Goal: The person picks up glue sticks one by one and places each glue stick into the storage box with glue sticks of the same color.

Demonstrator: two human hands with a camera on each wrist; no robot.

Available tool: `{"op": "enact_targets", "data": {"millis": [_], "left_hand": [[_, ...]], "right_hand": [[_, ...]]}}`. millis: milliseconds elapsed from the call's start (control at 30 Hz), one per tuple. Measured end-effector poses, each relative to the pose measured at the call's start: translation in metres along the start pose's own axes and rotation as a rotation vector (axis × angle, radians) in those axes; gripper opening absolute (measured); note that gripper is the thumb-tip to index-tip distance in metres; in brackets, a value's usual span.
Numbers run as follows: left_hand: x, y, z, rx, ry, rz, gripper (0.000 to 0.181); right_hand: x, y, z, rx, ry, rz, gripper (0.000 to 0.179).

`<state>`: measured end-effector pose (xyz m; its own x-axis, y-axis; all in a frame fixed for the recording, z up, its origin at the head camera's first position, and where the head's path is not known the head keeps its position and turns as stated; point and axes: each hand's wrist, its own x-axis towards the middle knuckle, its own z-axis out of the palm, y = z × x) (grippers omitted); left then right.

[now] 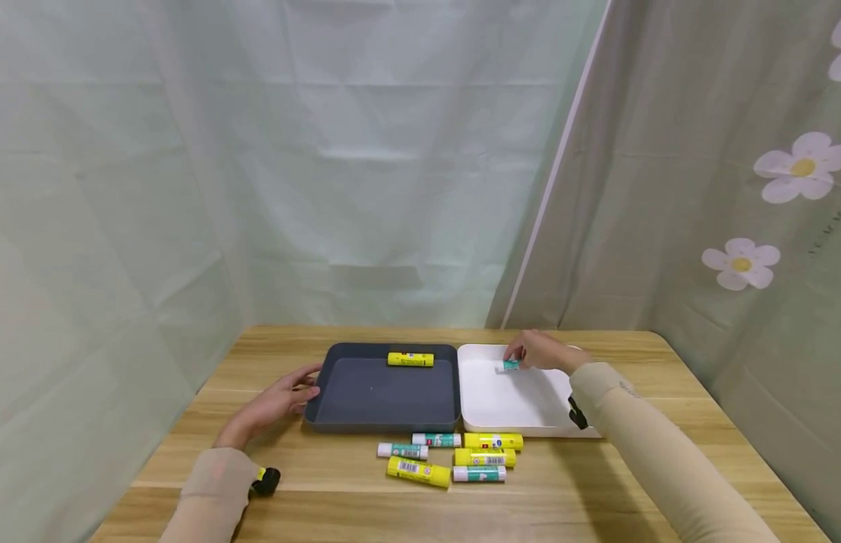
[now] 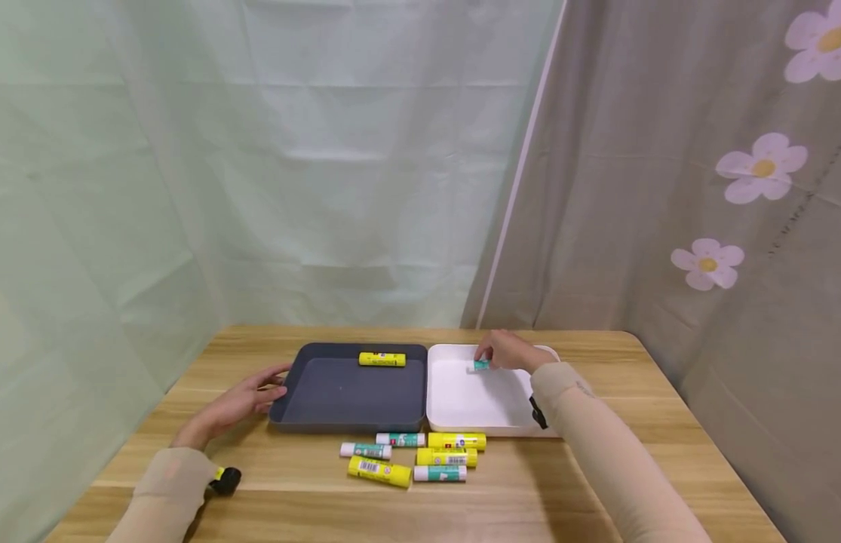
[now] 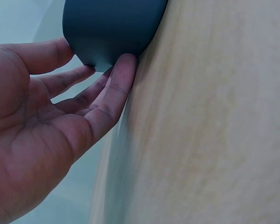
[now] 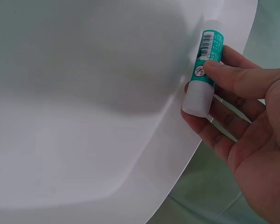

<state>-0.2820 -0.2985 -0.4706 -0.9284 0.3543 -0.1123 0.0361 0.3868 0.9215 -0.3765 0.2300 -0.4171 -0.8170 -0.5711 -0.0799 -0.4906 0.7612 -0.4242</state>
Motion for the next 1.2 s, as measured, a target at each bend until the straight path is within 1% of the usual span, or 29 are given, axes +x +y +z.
{"op": "enact_targets", "data": {"millis": [267, 433, 533, 667, 800, 967, 1200], "left_hand": [[-0.001, 0.001, 0.001, 0.010, -0.004, 0.007, 0.064], [-0.001, 0.002, 0.001, 0.005, 0.001, -0.003, 0.064], [-0.001, 0.002, 0.001, 0.003, 0.000, -0.008, 0.065], [0.000, 0.001, 0.000, 0.004, -0.003, -0.007, 0.065], [0.001, 0.002, -0.001, 0.005, -0.003, -0.004, 0.065], [0.001, 0.001, -0.001, 0.010, -0.007, 0.000, 0.065], [0.000, 0.000, -0.001, 0.010, -0.007, 0.003, 0.066]], "right_hand": [[-0.001, -0.001, 0.002, -0.008, -0.015, -0.007, 0.031], [-0.002, -0.001, 0.002, -0.012, -0.006, -0.039, 0.034], [-0.004, -0.002, 0.002, -0.020, -0.008, -0.041, 0.034], [-0.005, -0.003, 0.000, -0.026, -0.008, 0.007, 0.035], [-0.007, -0.003, -0.002, -0.026, 0.006, 0.050, 0.032], [-0.011, 0.000, -0.006, -0.014, 0.018, 0.033, 0.028], [-0.015, 0.004, -0.013, 0.029, 0.037, -0.024, 0.029]]}}
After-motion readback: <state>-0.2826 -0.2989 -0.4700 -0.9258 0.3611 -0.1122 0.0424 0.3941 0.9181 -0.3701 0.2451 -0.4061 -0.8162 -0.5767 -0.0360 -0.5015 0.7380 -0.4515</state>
